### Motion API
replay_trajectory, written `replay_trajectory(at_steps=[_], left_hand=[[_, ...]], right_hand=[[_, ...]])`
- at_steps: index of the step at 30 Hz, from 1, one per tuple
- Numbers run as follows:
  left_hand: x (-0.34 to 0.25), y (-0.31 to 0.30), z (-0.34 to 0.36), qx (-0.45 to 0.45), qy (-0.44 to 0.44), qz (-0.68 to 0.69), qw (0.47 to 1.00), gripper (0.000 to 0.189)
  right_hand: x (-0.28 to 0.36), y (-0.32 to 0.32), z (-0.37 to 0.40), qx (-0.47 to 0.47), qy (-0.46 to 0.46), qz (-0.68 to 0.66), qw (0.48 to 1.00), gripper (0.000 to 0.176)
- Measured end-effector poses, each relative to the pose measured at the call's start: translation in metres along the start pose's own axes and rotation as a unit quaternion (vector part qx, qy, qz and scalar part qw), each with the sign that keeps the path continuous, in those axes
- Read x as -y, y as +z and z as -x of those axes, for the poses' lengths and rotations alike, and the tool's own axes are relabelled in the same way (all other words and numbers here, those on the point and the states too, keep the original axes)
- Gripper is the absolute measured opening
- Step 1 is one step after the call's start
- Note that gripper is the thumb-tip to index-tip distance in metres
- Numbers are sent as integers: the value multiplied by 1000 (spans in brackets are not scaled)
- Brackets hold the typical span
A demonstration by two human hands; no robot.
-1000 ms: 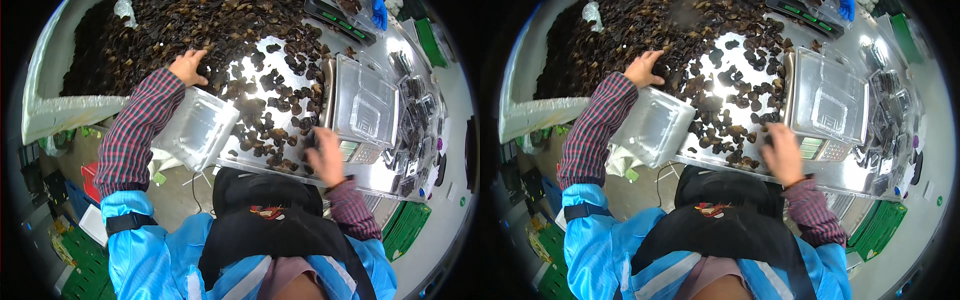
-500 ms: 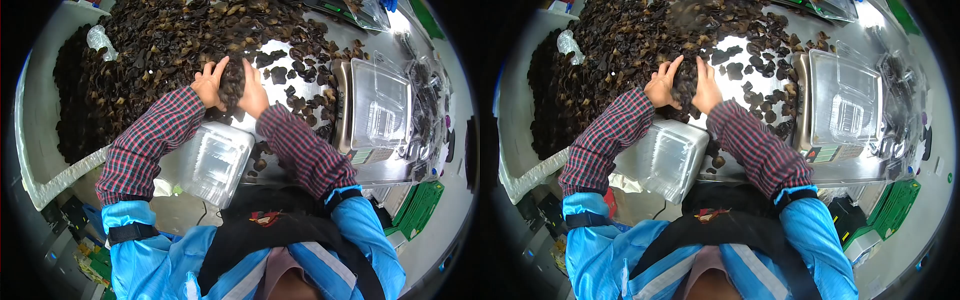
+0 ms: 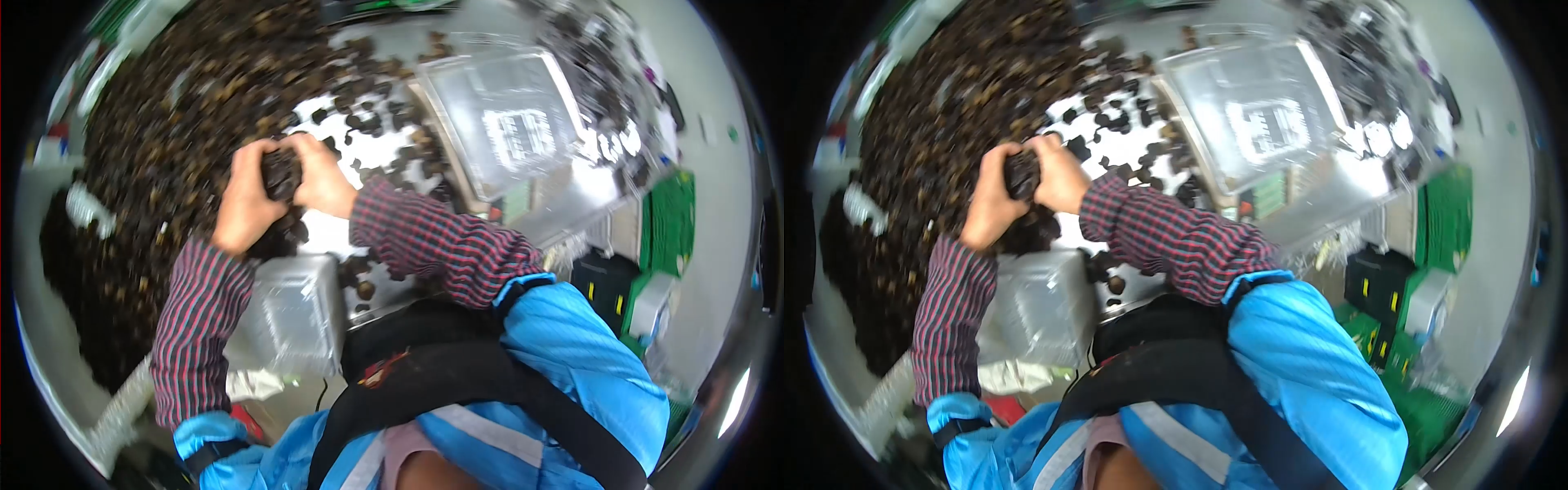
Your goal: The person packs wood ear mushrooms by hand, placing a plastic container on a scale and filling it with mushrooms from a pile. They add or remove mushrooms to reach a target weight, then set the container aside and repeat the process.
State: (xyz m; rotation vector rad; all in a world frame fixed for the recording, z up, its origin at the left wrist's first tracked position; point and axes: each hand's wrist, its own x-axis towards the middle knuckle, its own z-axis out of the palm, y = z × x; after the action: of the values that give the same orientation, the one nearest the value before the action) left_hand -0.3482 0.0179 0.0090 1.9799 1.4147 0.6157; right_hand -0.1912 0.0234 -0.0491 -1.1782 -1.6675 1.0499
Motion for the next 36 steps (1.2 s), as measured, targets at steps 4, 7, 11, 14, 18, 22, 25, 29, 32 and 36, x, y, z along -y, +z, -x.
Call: replay_trajectory(at_steps=[4,7,11,14,18,22,25,29,32,36], left_hand=[[-73,-1,-29,23,10,34,999,78],[-127,19,-53,31,85,49,995,76],[-194,76,-92,36,186,68,979,72],[-229,133,-122,50,228,100,967,72],[-244,212,-146,75,214,94,969,72],[-237,242,-156,52,204,41,977,71],[-246,232,-148,66,149,-17,986,83],[-273,212,-126,81,71,-72,992,94],[-276,206,-108,13,88,-92,992,87],[-269,195,-78,-42,-49,264,962,70]], right_hand=[[33,-68,4,-49,6,-27,998,60],[46,-135,19,-115,-43,33,992,60],[51,-231,50,-161,10,44,986,62],[18,-298,72,-181,37,100,978,66],[-25,-347,92,-195,109,91,971,70],[-48,-365,88,-129,83,279,948,57],[-39,-382,87,-94,49,276,955,55],[-38,-411,91,-45,12,283,958,48],[-40,-430,93,-48,50,211,975,47],[-20,-430,98,-179,23,71,981,46]])
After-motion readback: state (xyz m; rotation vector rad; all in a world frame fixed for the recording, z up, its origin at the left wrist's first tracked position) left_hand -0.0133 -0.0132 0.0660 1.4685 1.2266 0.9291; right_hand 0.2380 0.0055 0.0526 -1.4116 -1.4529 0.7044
